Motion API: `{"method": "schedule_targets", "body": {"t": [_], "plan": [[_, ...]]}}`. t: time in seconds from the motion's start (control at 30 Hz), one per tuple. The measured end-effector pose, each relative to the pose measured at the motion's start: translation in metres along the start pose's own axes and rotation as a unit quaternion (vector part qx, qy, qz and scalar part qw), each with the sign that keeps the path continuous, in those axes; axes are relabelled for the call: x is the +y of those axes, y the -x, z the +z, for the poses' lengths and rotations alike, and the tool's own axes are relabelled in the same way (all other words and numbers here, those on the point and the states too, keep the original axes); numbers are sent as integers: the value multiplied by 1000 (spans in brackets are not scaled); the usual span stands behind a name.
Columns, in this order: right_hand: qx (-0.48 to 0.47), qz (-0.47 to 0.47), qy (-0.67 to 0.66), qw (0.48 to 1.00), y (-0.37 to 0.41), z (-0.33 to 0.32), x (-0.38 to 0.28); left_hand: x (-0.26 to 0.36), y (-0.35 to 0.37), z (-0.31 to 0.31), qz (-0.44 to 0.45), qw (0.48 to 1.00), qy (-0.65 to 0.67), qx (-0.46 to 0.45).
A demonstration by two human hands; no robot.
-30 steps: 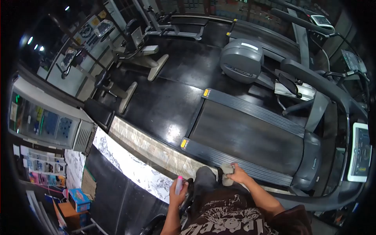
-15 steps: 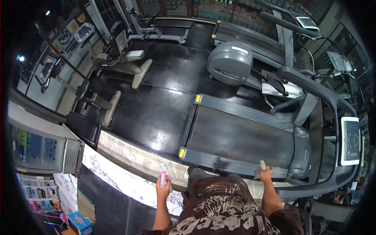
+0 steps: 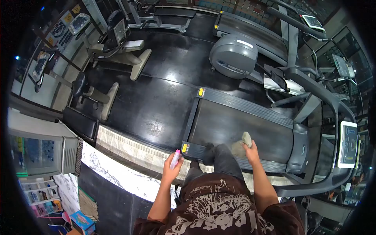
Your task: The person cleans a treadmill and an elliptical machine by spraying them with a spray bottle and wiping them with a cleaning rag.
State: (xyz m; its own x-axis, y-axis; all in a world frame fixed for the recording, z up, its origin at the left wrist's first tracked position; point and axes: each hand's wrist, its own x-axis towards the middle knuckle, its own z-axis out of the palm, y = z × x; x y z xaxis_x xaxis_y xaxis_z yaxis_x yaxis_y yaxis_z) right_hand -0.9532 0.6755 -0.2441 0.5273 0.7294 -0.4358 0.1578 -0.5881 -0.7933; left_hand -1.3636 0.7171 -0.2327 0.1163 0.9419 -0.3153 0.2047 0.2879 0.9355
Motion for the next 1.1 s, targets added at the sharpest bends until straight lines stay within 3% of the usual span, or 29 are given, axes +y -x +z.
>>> {"method": "schedule_targets", "body": {"t": [0.13,0.27,0.4,0.6,0.73,0.83,0.87,1.1], "plan": [[-62,-19,34,997,-6,57,-78,14,-33,12,32,999,14,10],[-176,-27,-29,984,-44,113,-89,36,-72,20,-10,1000,18,8],[-232,-44,9,972,-101,154,-117,32,-122,30,8,999,-12,38],[-251,-37,-26,967,-198,189,-142,62,-218,56,-118,992,-38,20],[-252,-4,3,968,-244,198,-141,58,-296,81,-75,992,-85,-49],[-243,13,19,970,-269,200,-142,59,-338,102,-64,994,-69,-47],[-240,21,20,970,-275,201,-140,64,-347,107,-96,993,-53,-52],[-209,64,34,975,-330,212,-93,-6,-382,109,-143,987,-47,-62]]}}
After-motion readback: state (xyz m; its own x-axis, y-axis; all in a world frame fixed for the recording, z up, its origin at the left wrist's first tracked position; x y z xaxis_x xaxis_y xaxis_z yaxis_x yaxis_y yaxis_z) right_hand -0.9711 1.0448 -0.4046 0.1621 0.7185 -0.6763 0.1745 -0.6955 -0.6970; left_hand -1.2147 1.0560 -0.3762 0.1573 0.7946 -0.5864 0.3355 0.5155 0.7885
